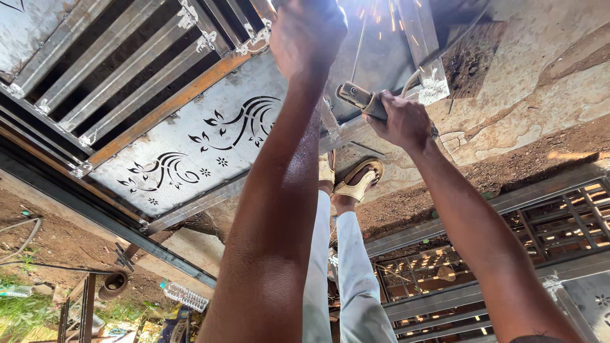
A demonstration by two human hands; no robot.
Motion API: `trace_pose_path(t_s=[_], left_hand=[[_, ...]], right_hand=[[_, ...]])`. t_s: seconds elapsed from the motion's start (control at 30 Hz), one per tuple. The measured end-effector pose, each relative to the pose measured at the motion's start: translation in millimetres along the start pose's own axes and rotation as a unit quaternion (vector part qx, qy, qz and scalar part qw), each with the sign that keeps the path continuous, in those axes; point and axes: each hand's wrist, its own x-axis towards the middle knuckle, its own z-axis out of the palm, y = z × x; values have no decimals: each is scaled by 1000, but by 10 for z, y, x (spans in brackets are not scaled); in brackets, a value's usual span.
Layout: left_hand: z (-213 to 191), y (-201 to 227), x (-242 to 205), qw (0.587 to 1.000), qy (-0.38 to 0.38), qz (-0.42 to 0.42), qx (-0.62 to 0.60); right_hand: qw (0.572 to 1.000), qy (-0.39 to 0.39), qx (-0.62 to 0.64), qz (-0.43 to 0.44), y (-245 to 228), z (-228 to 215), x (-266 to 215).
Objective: The person welds a metal frame using a welding torch and a metal rod. Sparks are visible as the person moves the torch along the frame's edges and joints. The person adjusts the frame's position and continues welding different sections.
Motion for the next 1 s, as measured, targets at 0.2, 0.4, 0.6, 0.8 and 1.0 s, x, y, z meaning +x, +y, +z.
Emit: trace_pose_path(t_s=[0.2,0.4,0.6,0.8,1.0], left_hand=[[14,-44,-24,997,52,15,-59],[38,-56,-40,999,18,-1,-34],[45,-44,-31,999,40,20,-31],[48,-34,-24,999,29,9,-26],[64,-35,-24,999,34,13,-26]], right_hand=[[1000,-1,11,-18,146,170,58],[1000,-21,-2,-6,177,217,65],[1000,-15,17,-2,149,178,63],[1000,-17,22,10,129,164,46],[999,-13,32,1,146,159,62]])
